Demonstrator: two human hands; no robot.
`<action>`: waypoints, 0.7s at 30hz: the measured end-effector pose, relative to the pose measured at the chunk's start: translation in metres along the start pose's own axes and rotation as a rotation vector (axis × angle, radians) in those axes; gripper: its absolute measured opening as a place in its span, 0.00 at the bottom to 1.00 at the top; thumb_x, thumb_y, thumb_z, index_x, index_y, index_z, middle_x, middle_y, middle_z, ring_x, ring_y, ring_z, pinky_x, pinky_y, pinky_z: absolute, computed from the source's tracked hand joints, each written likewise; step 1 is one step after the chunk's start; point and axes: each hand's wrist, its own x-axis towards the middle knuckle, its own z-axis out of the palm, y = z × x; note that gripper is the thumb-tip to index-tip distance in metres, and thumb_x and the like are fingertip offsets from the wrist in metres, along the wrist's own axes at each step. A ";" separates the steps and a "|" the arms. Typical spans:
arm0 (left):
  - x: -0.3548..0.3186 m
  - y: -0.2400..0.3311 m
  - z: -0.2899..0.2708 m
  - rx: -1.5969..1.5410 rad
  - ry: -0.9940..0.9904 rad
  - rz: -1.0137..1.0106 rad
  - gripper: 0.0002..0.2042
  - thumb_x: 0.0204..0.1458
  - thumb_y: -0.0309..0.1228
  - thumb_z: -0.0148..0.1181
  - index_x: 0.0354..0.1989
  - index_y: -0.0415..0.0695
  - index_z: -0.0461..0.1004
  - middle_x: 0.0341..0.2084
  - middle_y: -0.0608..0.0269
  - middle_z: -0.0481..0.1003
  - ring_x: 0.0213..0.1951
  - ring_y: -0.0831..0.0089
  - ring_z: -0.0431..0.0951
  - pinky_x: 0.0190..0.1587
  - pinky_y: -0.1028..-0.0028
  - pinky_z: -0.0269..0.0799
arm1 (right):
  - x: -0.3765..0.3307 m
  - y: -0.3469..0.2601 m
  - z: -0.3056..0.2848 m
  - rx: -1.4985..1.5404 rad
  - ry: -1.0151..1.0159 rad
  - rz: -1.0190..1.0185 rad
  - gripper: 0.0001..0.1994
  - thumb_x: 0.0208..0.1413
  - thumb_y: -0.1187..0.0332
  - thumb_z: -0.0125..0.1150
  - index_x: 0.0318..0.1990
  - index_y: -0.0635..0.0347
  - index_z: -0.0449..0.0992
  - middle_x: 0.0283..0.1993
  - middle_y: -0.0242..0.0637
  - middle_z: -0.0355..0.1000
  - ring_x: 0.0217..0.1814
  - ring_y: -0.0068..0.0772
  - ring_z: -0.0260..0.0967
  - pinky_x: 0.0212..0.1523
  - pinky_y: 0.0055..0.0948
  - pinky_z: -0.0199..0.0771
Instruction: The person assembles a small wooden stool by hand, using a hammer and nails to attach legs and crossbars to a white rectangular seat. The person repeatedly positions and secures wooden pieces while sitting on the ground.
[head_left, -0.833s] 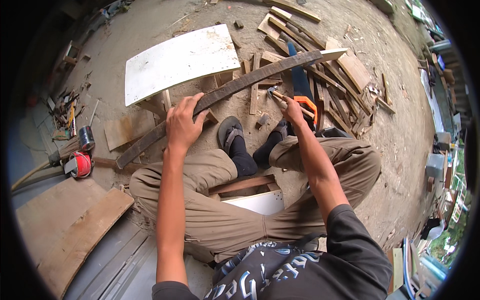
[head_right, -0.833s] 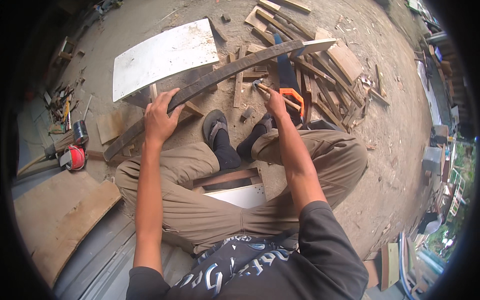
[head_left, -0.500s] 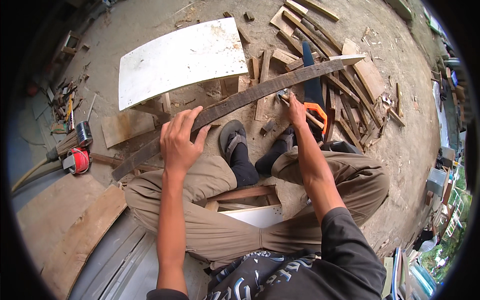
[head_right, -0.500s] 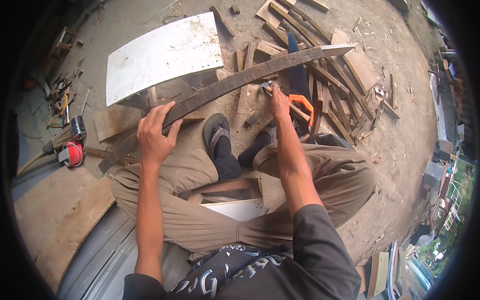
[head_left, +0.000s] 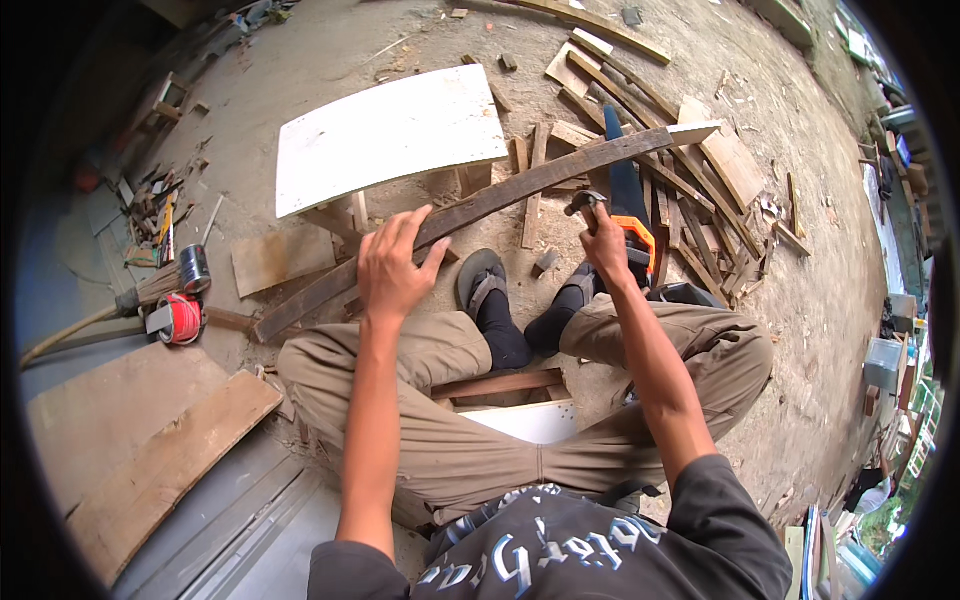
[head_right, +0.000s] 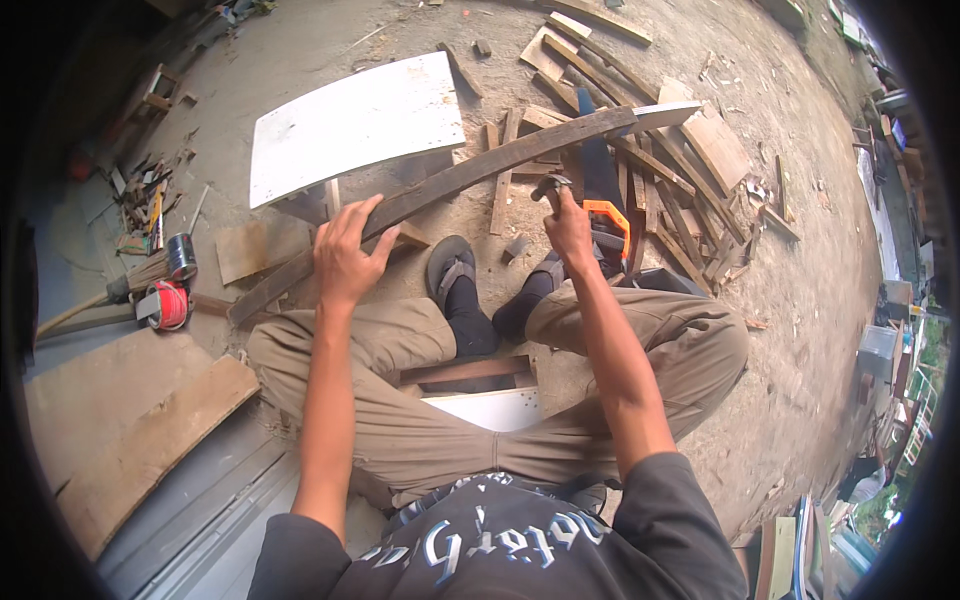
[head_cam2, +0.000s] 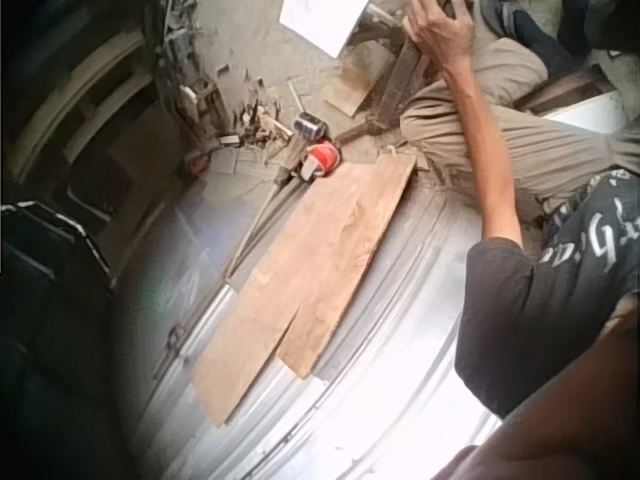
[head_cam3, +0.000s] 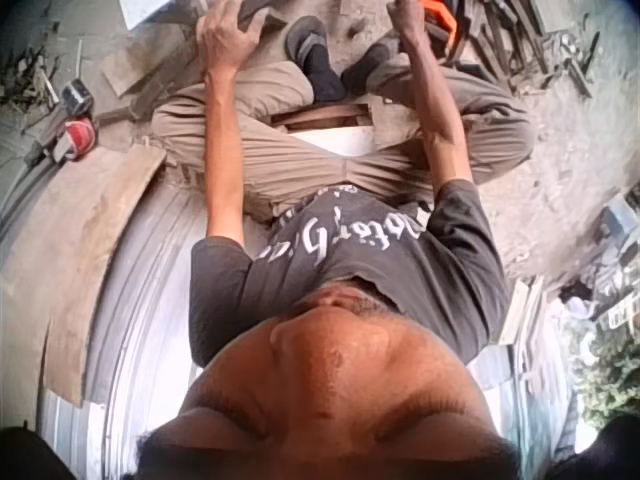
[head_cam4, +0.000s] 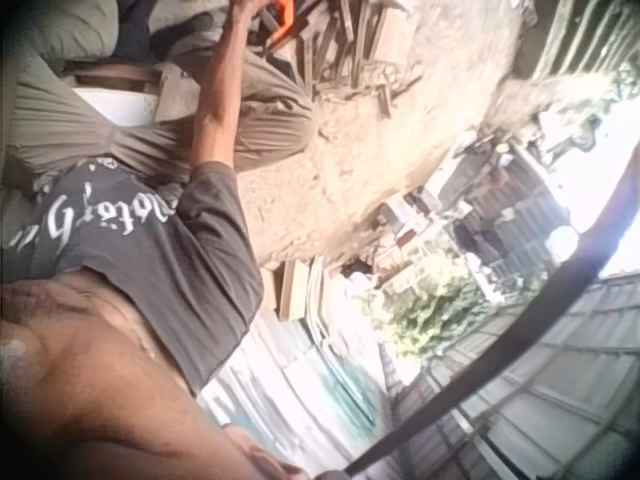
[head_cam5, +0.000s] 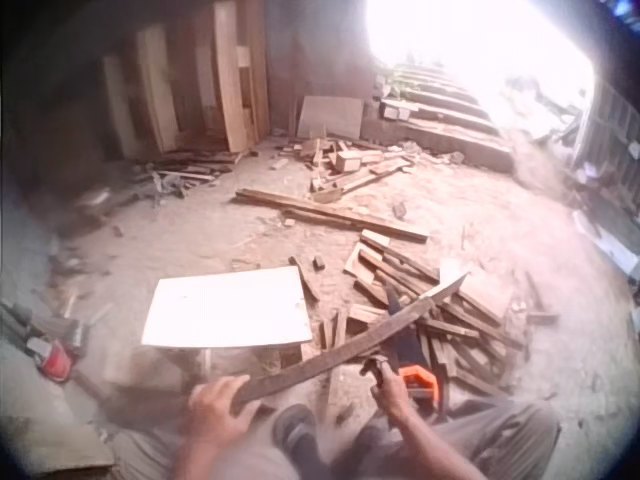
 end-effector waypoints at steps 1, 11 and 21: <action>-0.001 -0.003 0.002 -0.001 -0.012 -0.010 0.24 0.53 0.48 0.63 0.57 0.51 0.73 0.48 0.60 0.77 0.51 0.62 0.77 0.55 0.59 0.69 | -0.013 -0.002 -0.006 0.048 0.056 -0.043 0.31 0.45 0.71 0.62 0.61 0.63 0.68 0.34 0.59 0.75 0.40 0.58 0.75 0.40 0.45 0.74; -0.007 -0.004 -0.004 -0.230 0.102 0.062 0.18 0.53 0.40 0.64 0.51 0.50 0.76 0.45 0.61 0.78 0.49 0.61 0.78 0.52 0.62 0.72 | -0.142 -0.064 -0.061 0.531 0.059 -0.113 0.29 0.49 0.73 0.65 0.61 0.68 0.69 0.44 0.41 0.80 0.45 0.28 0.77 0.46 0.26 0.76; -0.010 -0.013 -0.015 -0.534 0.066 0.079 0.13 0.54 0.29 0.60 0.48 0.44 0.79 0.46 0.57 0.79 0.50 0.61 0.78 0.55 0.65 0.71 | -0.133 -0.206 -0.051 1.522 -0.655 0.076 0.28 0.56 0.73 0.63 0.65 0.64 0.64 0.31 0.27 0.65 0.23 0.13 0.57 0.18 0.14 0.53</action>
